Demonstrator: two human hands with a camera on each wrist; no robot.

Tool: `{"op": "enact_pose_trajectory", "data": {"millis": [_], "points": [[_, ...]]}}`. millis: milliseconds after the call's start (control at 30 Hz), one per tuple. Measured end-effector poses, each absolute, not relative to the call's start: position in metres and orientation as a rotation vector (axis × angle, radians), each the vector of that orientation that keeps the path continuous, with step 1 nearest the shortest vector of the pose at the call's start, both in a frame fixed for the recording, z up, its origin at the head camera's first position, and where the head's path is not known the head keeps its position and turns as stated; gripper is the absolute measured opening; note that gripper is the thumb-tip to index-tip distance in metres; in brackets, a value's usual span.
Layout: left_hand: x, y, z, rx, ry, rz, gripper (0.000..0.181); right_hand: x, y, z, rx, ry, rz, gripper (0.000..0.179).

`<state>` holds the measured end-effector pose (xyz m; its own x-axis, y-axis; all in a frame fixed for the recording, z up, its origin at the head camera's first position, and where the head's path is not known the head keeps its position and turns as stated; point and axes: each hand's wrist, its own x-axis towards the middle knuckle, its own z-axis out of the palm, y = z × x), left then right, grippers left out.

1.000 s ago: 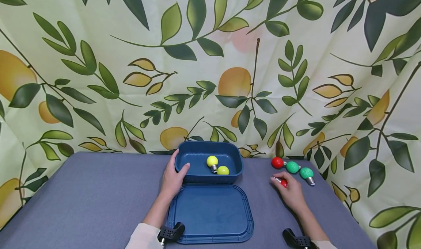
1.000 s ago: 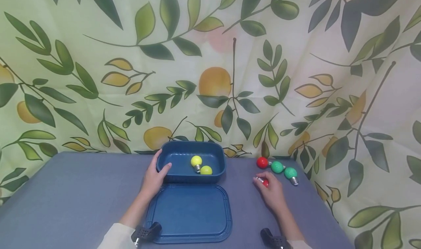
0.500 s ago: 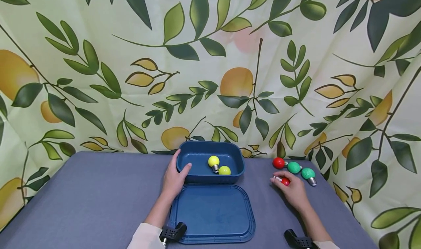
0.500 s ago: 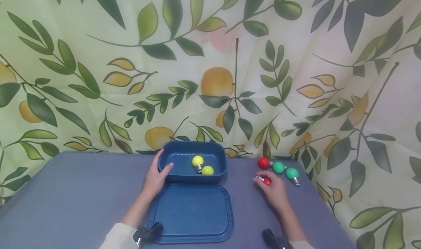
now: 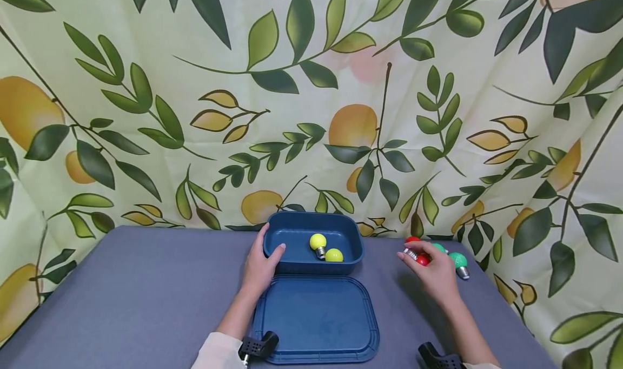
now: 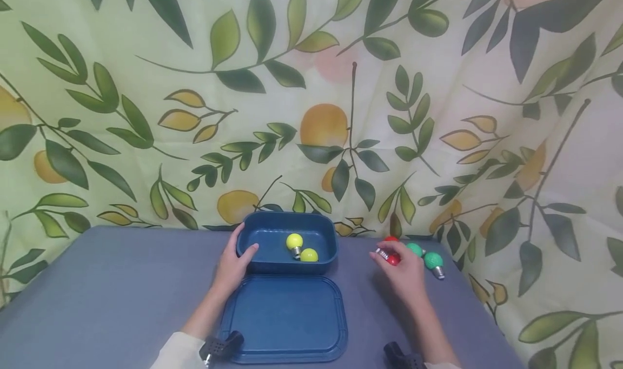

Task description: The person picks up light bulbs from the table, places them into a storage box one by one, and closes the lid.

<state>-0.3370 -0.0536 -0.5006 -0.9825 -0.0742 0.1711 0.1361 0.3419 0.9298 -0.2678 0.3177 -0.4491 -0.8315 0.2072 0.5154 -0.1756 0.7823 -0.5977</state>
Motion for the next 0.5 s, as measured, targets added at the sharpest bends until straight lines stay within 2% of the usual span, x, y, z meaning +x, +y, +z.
{"op": "enact_pose_trajectory", "data": {"millis": [300, 500], "points": [[-0.337, -0.053, -0.499, -0.049, -2.42, -1.712, 0.069, -0.274, 0.283, -0.407, 0.09, -2.35, 0.951, 0.026], [-0.336, -0.054, -0.498, -0.046, -2.419, -1.709, 0.069, -0.289, 0.262, -0.396, 0.176, -2.287, 1.033, 0.025]]}}
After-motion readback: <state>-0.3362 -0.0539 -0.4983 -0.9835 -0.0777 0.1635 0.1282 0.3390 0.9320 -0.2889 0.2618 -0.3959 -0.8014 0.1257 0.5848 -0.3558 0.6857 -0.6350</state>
